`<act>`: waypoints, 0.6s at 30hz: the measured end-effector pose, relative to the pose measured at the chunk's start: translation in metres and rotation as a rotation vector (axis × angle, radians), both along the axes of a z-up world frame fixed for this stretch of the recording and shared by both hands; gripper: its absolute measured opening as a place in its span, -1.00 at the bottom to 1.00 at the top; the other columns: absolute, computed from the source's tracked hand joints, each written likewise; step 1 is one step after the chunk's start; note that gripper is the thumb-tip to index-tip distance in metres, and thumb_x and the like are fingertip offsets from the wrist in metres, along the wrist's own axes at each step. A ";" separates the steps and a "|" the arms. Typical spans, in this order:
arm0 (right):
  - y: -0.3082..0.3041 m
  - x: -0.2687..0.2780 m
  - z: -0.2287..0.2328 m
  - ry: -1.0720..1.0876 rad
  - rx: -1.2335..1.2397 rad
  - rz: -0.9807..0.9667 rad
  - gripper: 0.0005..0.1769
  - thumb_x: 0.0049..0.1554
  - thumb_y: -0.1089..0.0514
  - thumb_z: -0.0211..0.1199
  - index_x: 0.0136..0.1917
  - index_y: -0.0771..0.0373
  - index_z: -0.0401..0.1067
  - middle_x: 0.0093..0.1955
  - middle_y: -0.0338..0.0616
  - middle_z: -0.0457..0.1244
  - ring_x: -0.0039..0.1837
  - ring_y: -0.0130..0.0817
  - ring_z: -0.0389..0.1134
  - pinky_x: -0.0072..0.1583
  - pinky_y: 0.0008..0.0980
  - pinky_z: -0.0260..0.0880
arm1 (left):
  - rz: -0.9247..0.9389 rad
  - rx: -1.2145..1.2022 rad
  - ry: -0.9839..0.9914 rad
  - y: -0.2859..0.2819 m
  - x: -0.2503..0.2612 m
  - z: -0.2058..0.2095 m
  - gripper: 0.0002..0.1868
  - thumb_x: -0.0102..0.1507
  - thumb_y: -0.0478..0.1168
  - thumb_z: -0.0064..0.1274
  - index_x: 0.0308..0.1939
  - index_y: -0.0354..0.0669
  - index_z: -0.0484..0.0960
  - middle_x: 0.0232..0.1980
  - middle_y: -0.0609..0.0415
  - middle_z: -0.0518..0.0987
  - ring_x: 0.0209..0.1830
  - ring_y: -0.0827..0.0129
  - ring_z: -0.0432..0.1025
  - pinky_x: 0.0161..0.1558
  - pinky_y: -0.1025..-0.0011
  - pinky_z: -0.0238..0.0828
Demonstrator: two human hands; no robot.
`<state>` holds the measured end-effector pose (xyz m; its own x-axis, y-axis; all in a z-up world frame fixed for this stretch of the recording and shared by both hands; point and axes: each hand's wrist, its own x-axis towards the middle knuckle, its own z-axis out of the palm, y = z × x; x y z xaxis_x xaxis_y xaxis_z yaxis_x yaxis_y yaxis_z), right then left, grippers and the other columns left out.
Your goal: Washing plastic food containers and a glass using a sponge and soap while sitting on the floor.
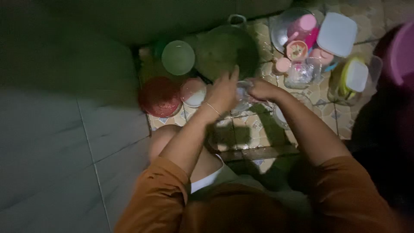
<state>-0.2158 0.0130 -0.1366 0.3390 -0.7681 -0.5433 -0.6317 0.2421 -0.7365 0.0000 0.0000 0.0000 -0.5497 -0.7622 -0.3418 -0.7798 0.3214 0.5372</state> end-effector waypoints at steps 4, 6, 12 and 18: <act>-0.008 -0.015 -0.026 0.234 0.126 -0.010 -0.54 0.28 -0.06 0.02 0.30 0.20 0.48 -0.02 0.24 0.44 -0.03 0.04 0.46 0.08 -0.03 0.41 | 0.005 0.077 -0.070 0.008 -0.003 0.000 -0.06 0.21 -0.02 0.14 0.55 -0.18 0.01 0.36 -0.30 0.32 0.29 -0.21 0.31 0.14 -0.28 0.27; -0.008 -0.036 -0.078 0.228 -0.169 0.026 -0.45 0.06 0.02 0.27 0.26 0.31 0.43 0.20 0.33 0.33 0.18 0.22 0.37 0.18 0.01 0.38 | -0.043 0.166 -0.060 0.007 -0.005 -0.011 -0.15 0.21 -0.07 0.03 0.53 -0.16 0.08 0.42 -0.24 0.29 0.33 -0.19 0.30 0.20 -0.27 0.25; -0.019 -0.022 -0.040 0.244 -0.190 0.005 -0.48 0.18 0.02 0.12 0.36 0.19 0.44 0.25 0.33 0.31 0.24 0.31 0.33 0.24 0.09 0.33 | -0.152 0.273 -0.235 0.003 -0.017 0.009 -0.39 0.23 -0.15 -0.05 0.37 -0.19 0.27 0.35 -0.23 0.35 0.30 -0.16 0.31 0.28 -0.30 0.16; -0.033 -0.033 -0.091 0.384 -0.406 -0.094 -0.49 0.18 -0.06 0.26 0.29 0.29 0.45 0.19 0.32 0.34 0.19 0.31 0.36 0.18 0.14 0.36 | -0.314 0.127 -0.261 0.066 -0.031 -0.008 -0.73 0.18 -0.12 0.02 -0.15 -0.15 0.68 0.01 -0.16 0.61 0.10 -0.11 0.46 0.32 -0.52 -0.05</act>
<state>-0.2486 -0.0202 -0.2277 0.0952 -0.9586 -0.2685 -0.8621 0.0555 -0.5038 -0.0308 0.0658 -0.0082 -0.6313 -0.5141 -0.5806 -0.7694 0.5092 0.3857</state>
